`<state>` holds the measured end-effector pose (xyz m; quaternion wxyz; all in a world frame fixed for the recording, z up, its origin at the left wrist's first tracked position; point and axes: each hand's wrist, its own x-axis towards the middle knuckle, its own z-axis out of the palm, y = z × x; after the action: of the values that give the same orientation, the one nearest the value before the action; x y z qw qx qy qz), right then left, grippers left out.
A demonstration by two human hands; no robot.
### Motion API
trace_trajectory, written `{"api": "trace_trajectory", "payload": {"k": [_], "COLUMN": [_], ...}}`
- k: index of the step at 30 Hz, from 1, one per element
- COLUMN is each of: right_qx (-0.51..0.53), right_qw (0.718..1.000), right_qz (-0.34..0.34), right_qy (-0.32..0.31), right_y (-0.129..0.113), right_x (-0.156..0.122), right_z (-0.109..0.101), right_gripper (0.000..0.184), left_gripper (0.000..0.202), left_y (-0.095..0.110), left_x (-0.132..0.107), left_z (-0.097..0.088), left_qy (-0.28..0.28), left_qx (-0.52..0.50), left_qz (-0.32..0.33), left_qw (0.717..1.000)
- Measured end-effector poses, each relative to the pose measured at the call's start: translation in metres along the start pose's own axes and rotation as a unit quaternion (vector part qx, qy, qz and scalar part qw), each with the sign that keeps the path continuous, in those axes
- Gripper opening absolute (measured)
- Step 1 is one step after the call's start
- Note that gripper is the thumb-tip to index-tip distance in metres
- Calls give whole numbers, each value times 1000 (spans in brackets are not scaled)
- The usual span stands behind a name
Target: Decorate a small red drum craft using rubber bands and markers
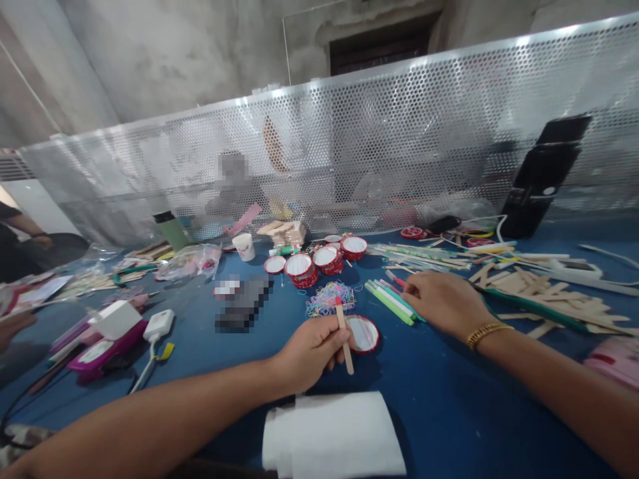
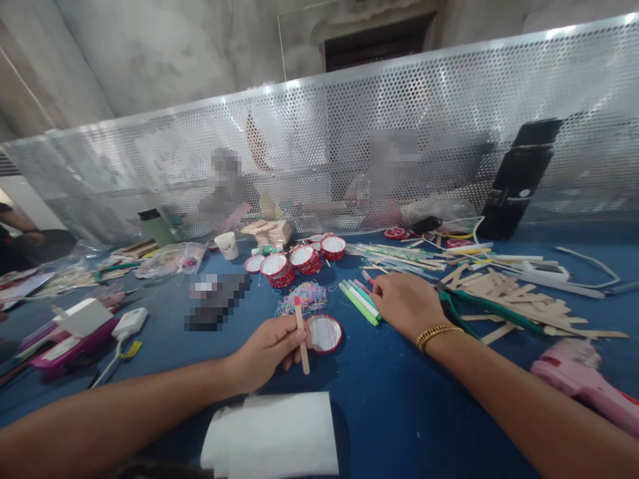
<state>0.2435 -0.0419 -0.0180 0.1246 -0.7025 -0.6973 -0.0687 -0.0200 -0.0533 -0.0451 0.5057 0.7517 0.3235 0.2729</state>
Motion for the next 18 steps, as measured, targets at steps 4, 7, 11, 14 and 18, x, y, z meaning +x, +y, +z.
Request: {"api": "trace_trajectory", "payload": {"k": [4,7,11,14,18], "right_qx": [1,-4,-12,-10,-3], "right_qw": [1000,1000,999,999,999], "right_qz": [5,11,17,18,21], "right_qy": [-15,-24,-29,-31,-25], "right_y": [-3,-5,-8,-9,-7], "right_x": [-1,-2,-4,-5,-4], "right_z": [1,2,3,3,4], "right_gripper": [24,24,25,25,27], "left_gripper": [32,31,30,30,32], "left_y": [0,0,-2,-4,-3], "left_x": [0,-1,0,0,0], "left_z": [0,0,0,0,0], "left_qy": [3,1,-1,0,4], "left_qx": [9,12,2,0,3], "left_qz": [-1,0,1,5,2], "left_qw": [1000,1000,1000,1000,1000]}}
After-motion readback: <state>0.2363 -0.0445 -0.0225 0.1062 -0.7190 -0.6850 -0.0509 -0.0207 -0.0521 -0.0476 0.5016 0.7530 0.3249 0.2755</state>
